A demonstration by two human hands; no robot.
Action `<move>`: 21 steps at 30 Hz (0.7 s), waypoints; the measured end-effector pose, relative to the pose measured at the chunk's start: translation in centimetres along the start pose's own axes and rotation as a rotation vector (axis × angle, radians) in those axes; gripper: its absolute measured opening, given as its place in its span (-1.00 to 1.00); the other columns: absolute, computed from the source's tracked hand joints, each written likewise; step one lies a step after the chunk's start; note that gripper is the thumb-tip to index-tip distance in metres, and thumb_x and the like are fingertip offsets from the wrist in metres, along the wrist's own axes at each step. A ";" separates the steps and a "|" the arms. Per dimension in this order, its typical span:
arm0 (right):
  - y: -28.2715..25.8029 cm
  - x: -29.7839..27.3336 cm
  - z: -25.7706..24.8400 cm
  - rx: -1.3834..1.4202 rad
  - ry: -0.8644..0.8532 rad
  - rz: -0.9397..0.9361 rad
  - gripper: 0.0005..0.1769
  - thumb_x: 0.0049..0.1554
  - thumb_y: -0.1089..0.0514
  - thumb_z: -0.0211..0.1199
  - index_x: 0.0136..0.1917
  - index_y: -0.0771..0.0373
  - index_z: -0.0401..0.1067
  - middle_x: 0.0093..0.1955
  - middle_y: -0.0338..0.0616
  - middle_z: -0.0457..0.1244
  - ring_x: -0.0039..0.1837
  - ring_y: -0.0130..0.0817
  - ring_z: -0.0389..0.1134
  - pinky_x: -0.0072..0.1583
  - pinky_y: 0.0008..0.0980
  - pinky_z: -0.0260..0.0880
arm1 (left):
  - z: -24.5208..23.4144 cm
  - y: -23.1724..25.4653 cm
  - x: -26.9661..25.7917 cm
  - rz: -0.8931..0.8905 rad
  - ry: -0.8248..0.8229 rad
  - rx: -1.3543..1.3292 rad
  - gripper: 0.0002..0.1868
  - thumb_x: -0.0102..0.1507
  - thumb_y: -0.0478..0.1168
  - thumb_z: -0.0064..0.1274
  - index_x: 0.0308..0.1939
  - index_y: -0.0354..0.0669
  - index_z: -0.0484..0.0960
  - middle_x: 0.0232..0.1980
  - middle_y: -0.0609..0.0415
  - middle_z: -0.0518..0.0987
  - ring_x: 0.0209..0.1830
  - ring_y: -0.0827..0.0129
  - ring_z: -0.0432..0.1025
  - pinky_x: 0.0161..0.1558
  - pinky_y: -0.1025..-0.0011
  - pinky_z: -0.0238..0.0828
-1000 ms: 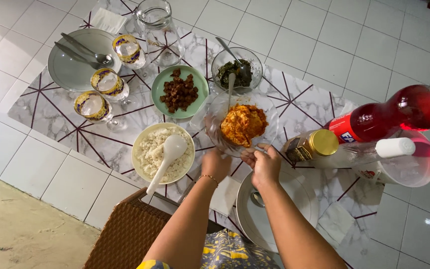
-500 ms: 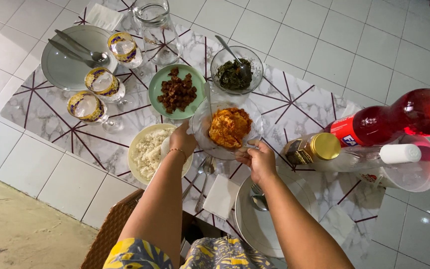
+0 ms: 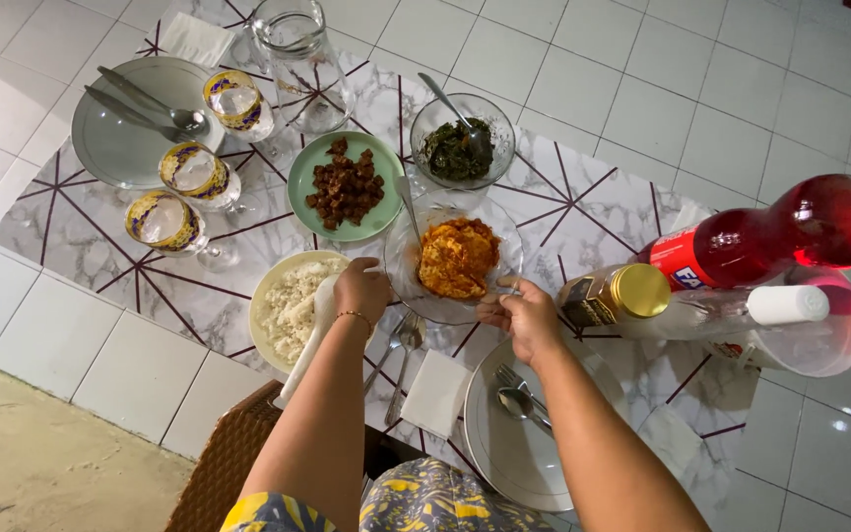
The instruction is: Setting a dining table with plates, glasses, cutlery, and food containers
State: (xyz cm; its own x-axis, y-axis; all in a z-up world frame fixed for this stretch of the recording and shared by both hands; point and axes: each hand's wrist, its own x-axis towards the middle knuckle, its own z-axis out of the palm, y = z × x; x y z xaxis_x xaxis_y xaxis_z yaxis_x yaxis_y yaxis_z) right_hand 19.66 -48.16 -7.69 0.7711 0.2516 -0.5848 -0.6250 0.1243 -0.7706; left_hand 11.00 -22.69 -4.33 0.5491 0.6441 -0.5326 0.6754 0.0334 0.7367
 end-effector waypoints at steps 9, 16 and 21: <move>0.4 -1.3 -0.7 0.029 0.045 -0.014 -0.64 0.14 0.41 0.02 0.20 0.23 0.32 -0.10 0.25 0.42 -0.12 0.00 0.52 -0.09 -0.08 0.62 | 0.8 -1.1 2.6 -0.046 0.049 0.026 -0.70 0.18 -0.27 0.14 0.01 -0.12 0.66 -0.47 -0.10 0.66 -0.49 0.25 0.63 -0.38 0.38 0.60; 0.3 -2.4 -0.4 0.111 0.159 -0.080 -0.59 0.12 0.39 0.04 0.25 0.27 0.33 -0.08 0.27 0.41 -0.11 -0.02 0.52 -0.07 -0.10 0.62 | -0.1 0.6 0.4 -0.112 0.132 0.012 -0.71 0.19 -0.24 0.12 -0.01 -0.17 0.64 -0.36 -0.10 0.66 -0.43 0.26 0.64 -0.31 0.35 0.64; -1.3 -1.4 0.3 0.268 0.343 -0.154 -0.65 0.17 0.37 0.00 0.23 0.27 0.31 -0.05 0.20 0.38 -0.04 -0.09 0.51 0.01 -0.18 0.63 | -0.4 -0.6 1.9 -0.054 0.170 0.145 -0.70 0.18 -0.23 0.09 -0.01 -0.13 0.66 -0.27 -0.22 0.69 -0.27 0.08 0.64 -0.13 0.20 0.63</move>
State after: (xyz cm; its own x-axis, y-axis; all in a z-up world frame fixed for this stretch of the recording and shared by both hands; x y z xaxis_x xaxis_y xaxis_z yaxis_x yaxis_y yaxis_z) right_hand 19.38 -48.43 -5.82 0.8245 -0.1161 -0.5538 -0.4747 0.3908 -0.7886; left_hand 11.46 -21.19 -5.63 0.4278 0.7643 -0.4825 0.7717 -0.0310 0.6352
